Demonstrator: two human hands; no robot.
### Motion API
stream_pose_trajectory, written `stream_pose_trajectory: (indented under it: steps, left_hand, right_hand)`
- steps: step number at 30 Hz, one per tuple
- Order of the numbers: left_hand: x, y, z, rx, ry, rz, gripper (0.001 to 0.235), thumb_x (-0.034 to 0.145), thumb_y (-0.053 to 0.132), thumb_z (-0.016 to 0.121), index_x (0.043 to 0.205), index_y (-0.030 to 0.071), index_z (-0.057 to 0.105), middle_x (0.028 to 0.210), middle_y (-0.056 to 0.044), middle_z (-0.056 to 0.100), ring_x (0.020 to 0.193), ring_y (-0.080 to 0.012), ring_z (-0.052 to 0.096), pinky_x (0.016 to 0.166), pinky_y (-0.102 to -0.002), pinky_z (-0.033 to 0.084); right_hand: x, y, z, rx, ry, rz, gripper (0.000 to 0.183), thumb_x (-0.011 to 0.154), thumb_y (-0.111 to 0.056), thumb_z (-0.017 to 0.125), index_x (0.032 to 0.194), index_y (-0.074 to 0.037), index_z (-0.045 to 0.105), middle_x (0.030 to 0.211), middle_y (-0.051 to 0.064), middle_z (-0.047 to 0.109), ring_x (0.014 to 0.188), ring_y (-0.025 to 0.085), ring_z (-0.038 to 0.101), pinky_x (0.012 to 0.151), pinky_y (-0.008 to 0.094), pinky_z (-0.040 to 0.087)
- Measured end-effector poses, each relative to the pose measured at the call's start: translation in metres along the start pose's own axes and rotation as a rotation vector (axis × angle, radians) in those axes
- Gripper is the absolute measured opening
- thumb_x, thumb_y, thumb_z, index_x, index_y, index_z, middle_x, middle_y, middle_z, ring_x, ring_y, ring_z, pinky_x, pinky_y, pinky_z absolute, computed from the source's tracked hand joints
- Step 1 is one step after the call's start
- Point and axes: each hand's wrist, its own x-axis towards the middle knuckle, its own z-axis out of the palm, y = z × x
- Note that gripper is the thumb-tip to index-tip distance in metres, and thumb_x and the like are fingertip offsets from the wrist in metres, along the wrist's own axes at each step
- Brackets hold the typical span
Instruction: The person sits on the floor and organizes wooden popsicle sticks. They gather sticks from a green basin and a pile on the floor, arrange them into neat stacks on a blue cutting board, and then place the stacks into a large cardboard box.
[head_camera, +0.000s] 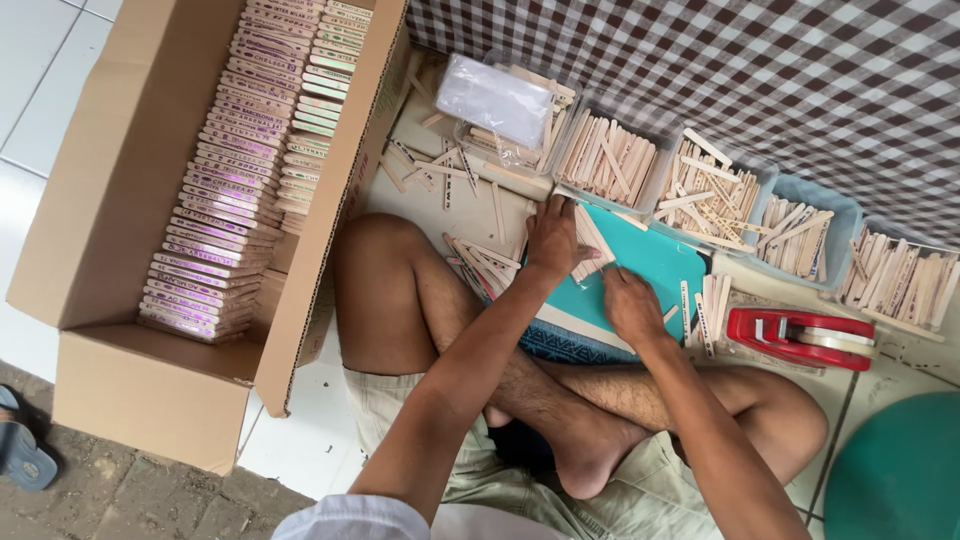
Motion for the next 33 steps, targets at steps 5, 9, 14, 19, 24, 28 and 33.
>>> stream_pose_trajectory:
  steps: [5,9,14,19,24,28,33]
  left_hand:
    - [0.002,-0.007,-0.001,-0.011,0.006,0.042,0.1,0.069,0.058,0.086,0.143,0.002,0.047,0.137,-0.008,0.043,0.132,-0.0314,0.042,0.11,-0.051,0.042]
    - [0.006,-0.021,0.019,-0.029,0.005,0.176,0.098,0.064,0.062,0.086,0.142,0.012,0.053,0.133,-0.001,0.049,0.131,-0.0264,0.049,0.111,-0.052,0.042]
    - [0.013,-0.029,0.015,-0.045,0.005,0.227,0.09,0.066,0.061,0.085,0.139,0.017,0.057,0.132,0.001,0.053,0.129,-0.0255,0.053,0.111,-0.052,0.044]
    - [0.019,-0.032,0.017,-0.068,0.022,0.216,0.088,0.061,0.061,0.088,0.133,0.018,0.063,0.122,0.0,0.052,0.122,-0.0292,0.054,0.105,-0.052,0.049]
    - [0.028,-0.038,0.024,-0.119,0.017,0.219,0.082,0.058,0.057,0.091,0.121,0.012,0.064,0.113,-0.005,0.055,0.114,-0.0342,0.06,0.097,-0.051,0.054]
    - [0.032,-0.038,0.024,-0.134,0.023,0.234,0.082,0.055,0.055,0.093,0.118,0.011,0.065,0.111,-0.007,0.057,0.111,-0.0354,0.061,0.095,-0.05,0.056]
    - [0.03,-0.036,0.024,-0.121,0.008,0.225,0.079,0.053,0.051,0.096,0.114,0.01,0.066,0.109,-0.006,0.059,0.11,-0.0352,0.062,0.094,-0.048,0.058]
  right_hand:
    - [0.015,-0.012,0.005,-0.005,0.05,0.054,0.009,0.102,-0.015,0.05,0.102,-0.01,0.057,0.094,0.01,0.061,0.089,0.034,0.068,0.077,0.045,0.058]
    - [0.003,-0.012,0.006,0.036,0.081,-0.011,0.012,0.101,-0.026,0.059,0.101,-0.014,0.057,0.091,0.007,0.06,0.089,0.033,0.069,0.072,0.046,0.06]
    - [-0.007,-0.034,-0.065,0.229,-0.04,-0.01,0.053,0.091,-0.036,0.076,0.128,-0.011,0.048,0.118,0.011,0.052,0.108,0.039,0.063,0.087,0.056,0.057]
    - [-0.007,-0.045,-0.091,0.195,-0.066,-0.021,0.074,0.092,-0.036,0.074,0.153,-0.012,0.037,0.154,0.018,0.034,0.126,0.044,0.054,0.1,0.06,0.053]
    - [-0.005,-0.026,-0.057,0.225,-0.087,-0.018,0.09,0.088,-0.055,0.068,0.16,-0.016,0.033,0.169,0.008,0.03,0.125,0.032,0.052,0.096,0.049,0.049]
    - [-0.007,-0.017,-0.041,0.223,-0.028,-0.048,0.09,0.086,-0.053,0.07,0.161,-0.017,0.036,0.17,0.006,0.031,0.124,0.03,0.052,0.094,0.047,0.047]
    - [-0.011,-0.014,-0.027,0.213,0.051,-0.044,0.092,0.082,-0.058,0.071,0.16,-0.021,0.04,0.167,0.0,0.037,0.12,0.025,0.054,0.091,0.043,0.047]
